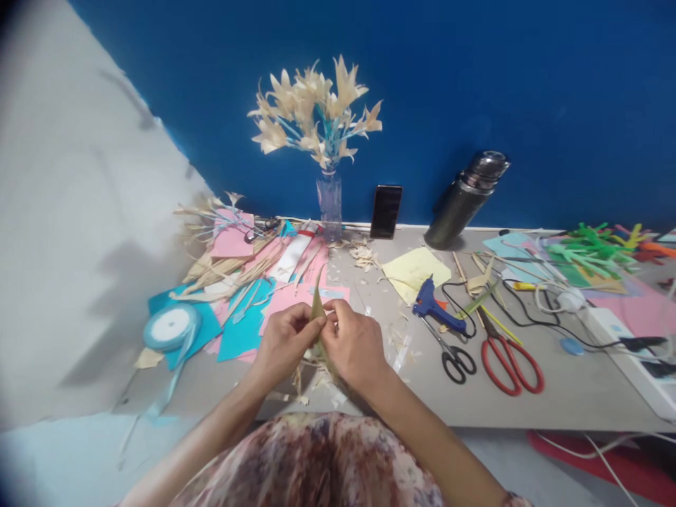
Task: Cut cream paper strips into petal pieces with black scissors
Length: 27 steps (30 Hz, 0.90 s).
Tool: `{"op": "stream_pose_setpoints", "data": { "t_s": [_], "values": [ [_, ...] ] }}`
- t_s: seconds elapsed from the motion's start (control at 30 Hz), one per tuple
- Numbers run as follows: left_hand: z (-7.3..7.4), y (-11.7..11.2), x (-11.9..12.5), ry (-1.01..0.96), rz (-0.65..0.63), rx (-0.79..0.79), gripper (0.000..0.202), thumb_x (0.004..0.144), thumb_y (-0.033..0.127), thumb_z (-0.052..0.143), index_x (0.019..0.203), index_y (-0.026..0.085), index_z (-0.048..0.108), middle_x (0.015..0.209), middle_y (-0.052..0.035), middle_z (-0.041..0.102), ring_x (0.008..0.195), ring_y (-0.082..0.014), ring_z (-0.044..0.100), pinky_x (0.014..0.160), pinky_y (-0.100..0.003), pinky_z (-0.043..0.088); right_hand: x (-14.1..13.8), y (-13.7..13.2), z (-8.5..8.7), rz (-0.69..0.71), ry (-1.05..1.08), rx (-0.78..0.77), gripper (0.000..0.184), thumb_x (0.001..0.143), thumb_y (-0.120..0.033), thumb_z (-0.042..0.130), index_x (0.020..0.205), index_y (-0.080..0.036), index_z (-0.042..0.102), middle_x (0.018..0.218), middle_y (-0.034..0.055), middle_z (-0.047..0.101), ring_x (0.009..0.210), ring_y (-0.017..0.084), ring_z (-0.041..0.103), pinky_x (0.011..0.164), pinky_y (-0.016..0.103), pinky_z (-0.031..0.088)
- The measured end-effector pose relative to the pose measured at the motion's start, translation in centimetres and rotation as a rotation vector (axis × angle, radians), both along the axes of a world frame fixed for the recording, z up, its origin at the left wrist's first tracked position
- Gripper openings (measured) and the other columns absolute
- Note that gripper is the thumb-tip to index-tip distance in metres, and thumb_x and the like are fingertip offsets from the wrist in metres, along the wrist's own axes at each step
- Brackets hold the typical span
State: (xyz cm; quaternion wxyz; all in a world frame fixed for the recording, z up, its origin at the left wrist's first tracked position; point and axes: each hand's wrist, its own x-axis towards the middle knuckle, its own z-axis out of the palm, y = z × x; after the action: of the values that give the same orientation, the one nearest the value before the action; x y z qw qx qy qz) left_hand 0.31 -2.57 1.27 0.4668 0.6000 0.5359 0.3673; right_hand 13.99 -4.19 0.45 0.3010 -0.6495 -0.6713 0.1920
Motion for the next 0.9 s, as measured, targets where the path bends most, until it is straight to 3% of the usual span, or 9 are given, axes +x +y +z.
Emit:
{"op": "stream_pose_setpoints", "data": {
  "t_s": [0.27,0.33,0.4,0.5,0.6,0.7,0.77,0.83,0.9],
  "values": [
    [0.3,0.6,0.4,-0.042,-0.046,0.008,0.017,0.075,0.028,0.060,0.062,0.017,0.057,0.055,0.0039,0.050,0.054,-0.0101,0.042,0.052,-0.022,0.033,0.2,0.5,-0.2,0.027,-0.285,0.050,0.019,0.088,-0.021,0.053,0.103,-0.021,0.064,0.077,0.0065,0.075,0.068,0.023,0.069,0.057,0.028,0.034],
    [1.0,0.3,0.4,-0.072,-0.094,-0.045,0.018,0.073,0.029,0.061,0.060,0.017,0.056,0.053,0.0044,0.047,0.051,-0.0095,0.040,0.050,-0.021,0.032,1.4,1.2,-0.4,-0.025,-0.343,-0.007,0.022,0.088,-0.019,0.052,0.106,-0.017,0.064,0.075,0.0091,0.074,0.067,0.024,0.068,0.056,0.028,0.034],
    [2.0,-0.1,-0.3,-0.096,-0.174,-0.120,0.020,0.072,0.031,0.063,0.060,0.017,0.055,0.052,0.0042,0.047,0.050,-0.0090,0.040,0.048,-0.021,0.031,3.3,2.0,-0.6,-0.163,-0.324,-0.083,0.026,0.084,-0.013,0.051,0.107,-0.014,0.065,0.069,0.0091,0.072,0.063,0.023,0.067,0.056,0.028,0.035],
    [3.9,-0.6,-3.3,-0.186,-0.191,-0.137,0.023,0.071,0.035,0.068,0.060,0.018,0.057,0.054,0.0014,0.053,0.049,-0.0102,0.044,0.048,-0.023,0.035,6.7,2.9,-0.7,-0.198,-0.128,0.017,0.025,0.084,-0.018,0.053,0.104,-0.019,0.067,0.082,0.0067,0.075,0.072,0.020,0.068,0.064,0.027,0.042],
    [5.2,-0.4,-8.0,-0.299,0.034,-0.018,0.024,0.069,0.040,0.069,0.062,0.019,0.059,0.057,-0.0005,0.055,0.050,-0.0125,0.046,0.047,-0.025,0.036,9.2,3.2,-0.8,-0.270,0.078,0.002,0.017,0.079,-0.020,0.055,0.087,-0.017,0.070,0.082,0.0079,0.073,0.068,0.019,0.064,0.062,0.027,0.042],
    [5.1,1.2,-11.9,0.021,0.208,-0.039,0.020,0.069,0.040,0.069,0.073,0.021,0.065,0.064,-0.0012,0.063,0.057,-0.0166,0.053,0.051,-0.028,0.042,9.8,3.2,-1.0,-0.203,0.405,-0.129,0.018,0.078,-0.024,0.056,0.085,-0.015,0.069,0.079,0.0072,0.072,0.055,0.013,0.056,0.051,0.025,0.039],
    [4.2,2.6,-12.9,0.361,0.173,-0.003,0.025,0.072,0.045,0.065,0.071,0.020,0.065,0.059,-0.0010,0.060,0.056,-0.0174,0.052,0.053,-0.029,0.043,9.1,2.9,-1.2,-0.087,0.700,-0.229,0.022,0.078,-0.030,0.059,0.088,-0.013,0.069,0.076,0.0052,0.069,0.048,0.010,0.048,0.044,0.022,0.034],
    [3.3,3.6,-12.2,0.605,0.196,0.149,0.022,0.072,0.040,0.061,0.068,0.019,0.063,0.063,-0.0039,0.060,0.064,-0.0221,0.056,0.060,-0.033,0.046,7.9,2.5,-1.2,0.016,0.963,-0.323,0.025,0.076,-0.035,0.067,0.087,-0.012,0.070,0.071,0.0032,0.066,0.046,0.007,0.041,0.042,0.020,0.029],
    [2.6,3.7,-10.1,0.579,0.334,0.356,0.030,0.075,0.038,0.058,0.094,0.017,0.068,0.097,-0.0116,0.067,0.091,-0.0277,0.061,0.073,-0.036,0.050,6.3,2.0,-1.1,0.080,1.072,-0.397,0.027,0.074,-0.037,0.071,0.084,-0.012,0.071,0.066,0.0015,0.064,0.045,0.005,0.037,0.040,0.019,0.025]
  ]
}}
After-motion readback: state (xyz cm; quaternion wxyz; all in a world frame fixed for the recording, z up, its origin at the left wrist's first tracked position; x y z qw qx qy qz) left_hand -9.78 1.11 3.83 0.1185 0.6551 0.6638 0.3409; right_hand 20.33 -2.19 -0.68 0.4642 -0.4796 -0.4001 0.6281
